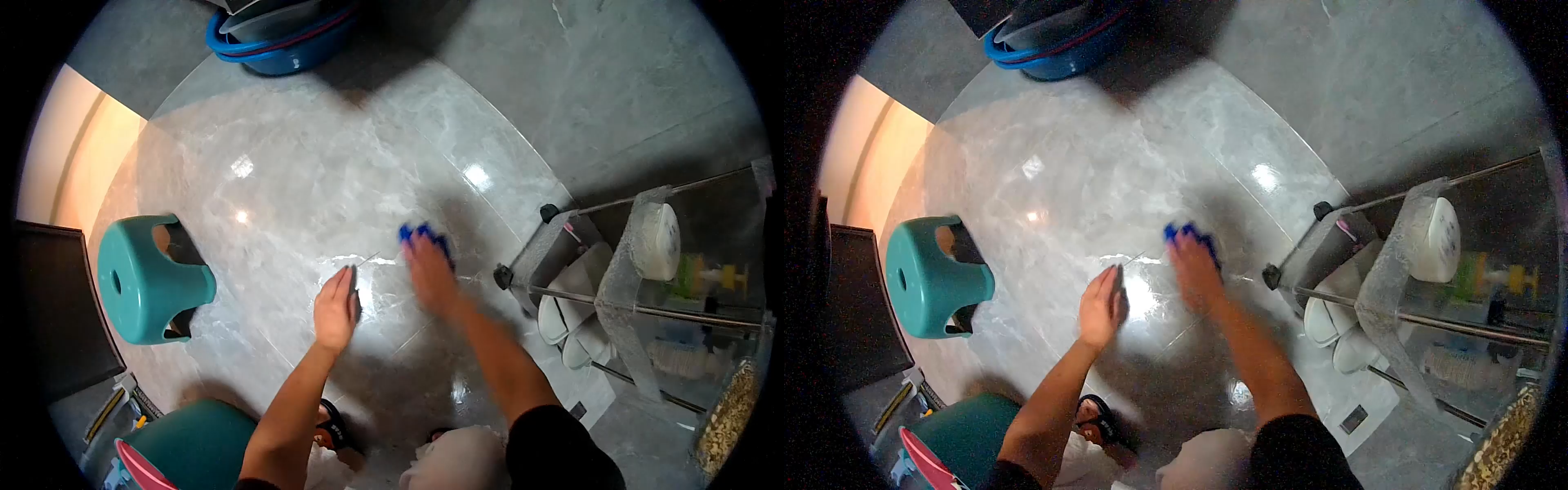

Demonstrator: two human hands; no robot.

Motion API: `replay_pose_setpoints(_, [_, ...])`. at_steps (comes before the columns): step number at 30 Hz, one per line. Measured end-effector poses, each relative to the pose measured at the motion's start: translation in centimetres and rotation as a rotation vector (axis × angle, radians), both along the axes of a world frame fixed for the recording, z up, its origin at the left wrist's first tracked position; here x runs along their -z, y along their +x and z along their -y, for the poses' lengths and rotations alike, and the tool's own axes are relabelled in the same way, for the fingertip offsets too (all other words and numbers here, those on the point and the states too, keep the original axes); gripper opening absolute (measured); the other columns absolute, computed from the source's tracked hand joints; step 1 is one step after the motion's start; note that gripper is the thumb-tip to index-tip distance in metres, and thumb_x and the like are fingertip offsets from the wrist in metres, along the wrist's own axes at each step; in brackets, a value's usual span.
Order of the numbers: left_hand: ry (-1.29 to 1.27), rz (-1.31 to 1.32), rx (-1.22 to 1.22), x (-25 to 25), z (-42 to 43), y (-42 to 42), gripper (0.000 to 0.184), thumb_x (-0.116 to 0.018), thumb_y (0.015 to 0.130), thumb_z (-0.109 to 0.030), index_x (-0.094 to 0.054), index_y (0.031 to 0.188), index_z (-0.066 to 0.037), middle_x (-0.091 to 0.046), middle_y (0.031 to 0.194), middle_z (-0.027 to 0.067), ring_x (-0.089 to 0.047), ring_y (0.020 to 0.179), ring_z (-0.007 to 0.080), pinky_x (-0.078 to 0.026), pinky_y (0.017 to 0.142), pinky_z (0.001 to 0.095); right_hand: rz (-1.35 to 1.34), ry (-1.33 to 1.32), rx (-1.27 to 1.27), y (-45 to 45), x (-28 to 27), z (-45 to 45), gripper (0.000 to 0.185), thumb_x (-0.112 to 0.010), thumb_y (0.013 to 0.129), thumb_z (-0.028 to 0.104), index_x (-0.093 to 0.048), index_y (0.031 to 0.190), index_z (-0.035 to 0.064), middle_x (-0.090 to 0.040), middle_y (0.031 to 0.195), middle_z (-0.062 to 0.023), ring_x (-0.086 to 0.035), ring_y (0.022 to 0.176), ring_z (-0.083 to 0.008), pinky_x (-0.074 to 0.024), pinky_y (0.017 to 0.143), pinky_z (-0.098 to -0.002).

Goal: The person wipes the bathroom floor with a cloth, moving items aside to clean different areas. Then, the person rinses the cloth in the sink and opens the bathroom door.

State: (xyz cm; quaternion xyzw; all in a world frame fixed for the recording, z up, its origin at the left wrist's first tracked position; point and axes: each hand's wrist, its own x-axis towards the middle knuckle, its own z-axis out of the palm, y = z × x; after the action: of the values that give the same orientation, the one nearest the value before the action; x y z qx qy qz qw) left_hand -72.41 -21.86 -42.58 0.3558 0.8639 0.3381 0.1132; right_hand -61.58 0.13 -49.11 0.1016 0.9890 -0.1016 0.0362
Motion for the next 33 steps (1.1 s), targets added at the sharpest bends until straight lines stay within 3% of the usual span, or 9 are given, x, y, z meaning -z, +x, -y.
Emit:
replay_pose_setpoints(3, [-0.071,-0.099,0.04,1.5,-3.1,-0.9,0.044,-0.062,0.082,-0.006,-0.057,0.125,-0.006,-0.059,0.122,0.0154,-0.058,0.106,0.0347,-0.046,0.091,0.0421,0.023,-0.317,-0.403,6.9,-1.8,2.8,0.059,-0.05,0.088,0.01,-0.037,0.146,0.0059,-0.032,0.152,-0.023,-0.036,0.137,-0.0401,-0.0273,0.114,-0.0497])
replay_pose_setpoints(10, [-0.169,-0.213,0.121,4.5,-3.8,-2.3,0.011,-0.06,0.083,-0.011,-0.066,0.093,-0.009,-0.065,0.094,0.0062,-0.061,0.094,0.0263,-0.045,0.082,0.0402,-0.326,0.035,0.324,-2.0,0.1,-6.8,0.053,-0.049,0.09,0.01,-0.042,0.143,0.0062,-0.04,0.147,-0.0235,-0.039,0.134,-0.0411,-0.0276,0.114,-0.048])
replay_pose_setpoints(13, [-0.296,-0.104,0.272,3.6,-1.4,-0.5,0.017,-0.052,0.086,-0.013,-0.067,0.094,-0.009,-0.065,0.096,0.0083,-0.062,0.095,0.0264,-0.044,0.083,0.0411,-0.226,0.041,0.146,-5.5,0.9,-1.7,0.049,-0.047,0.092,0.01,-0.045,0.141,0.0054,-0.046,0.142,-0.0234,-0.043,0.131,-0.0397,-0.0283,0.113,-0.0491])
replay_pose_setpoints(15, [-0.237,-0.17,0.305,4.0,1.0,1.4,0.012,-0.06,0.081,-0.013,-0.068,0.09,-0.012,-0.066,0.093,0.0041,-0.061,0.087,0.025,-0.045,0.078,0.0394,0.384,-0.402,0.026,-6.3,-3.6,2.7,0.047,-0.048,0.093,0.012,-0.046,0.139,0.0041,-0.043,0.145,-0.0195,-0.043,0.133,-0.0349,-0.032,0.11,-0.0486])
replay_pose_setpoints(19, [-0.24,-0.11,0.293,1.6,6.2,3.9,0.018,-0.061,0.081,-0.012,-0.07,0.097,-0.014,-0.066,0.094,0.0033,-0.061,0.089,0.0245,-0.043,0.077,0.0399,-0.055,-0.301,-0.619,1.1,-2.4,2.9,0.044,-0.047,0.093,0.012,-0.049,0.136,0.0041,-0.045,0.144,-0.0162,-0.043,0.133,-0.032,-0.0307,0.112,-0.0481])
replay_pose_setpoints(26, [-0.204,-0.042,-0.052,-0.5,10.6,4.3,0.022,-0.064,0.081,-0.003,-0.071,0.099,-0.013,-0.067,0.098,0.0021,-0.059,0.09,0.0225,-0.041,0.076,0.0362,-0.461,0.123,0.096,-13.4,0.8,1.7,0.047,-0.052,0.081,0.005,-0.052,0.128,0.0013,-0.054,0.128,-0.0204,-0.053,0.117,-0.0328,-0.0396,0.102,-0.0438])
replay_pose_setpoints(29, [-0.211,-0.042,-0.131,-1.6,11.5,3.4,0.024,-0.065,0.08,0.0,-0.07,0.1,-0.013,-0.067,0.097,0.003,-0.06,0.09,0.0242,-0.041,0.077,0.0363,0.005,-0.236,-0.335,-13.5,0.9,10.9,0.056,-0.054,0.079,0.005,-0.05,0.135,0.0045,-0.052,0.135,-0.0211,-0.049,0.125,-0.0323,-0.0357,0.108,-0.045])
replay_pose_setpoints(31, [-0.188,-0.063,-0.199,-1.3,12.3,2.9,0.024,-0.064,0.08,0.0,-0.07,0.1,-0.013,-0.066,0.097,0.0037,-0.06,0.091,0.0249,-0.041,0.077,0.0365,-0.282,-0.32,-0.709,-7.3,-0.5,13.4,0.055,-0.05,0.083,0.006,-0.051,0.137,0.0122,-0.049,0.143,-0.0128,-0.046,0.131,-0.0286,-0.0314,0.113,-0.0436])
replay_pose_setpoints(33, [-0.176,-0.075,-0.261,-1.7,13.3,2.3,0.024,-0.064,0.081,0.0,-0.07,0.1,-0.013,-0.066,0.097,0.0042,-0.06,0.092,0.0254,-0.041,0.078,0.0367,-0.112,-0.568,-0.998,-4.0,-2.0,11.7,0.05,-0.049,0.087,0.008,-0.053,0.136,0.0116,-0.045,0.148,-0.012,-0.042,0.137,-0.0259,-0.0291,0.116,-0.0427])
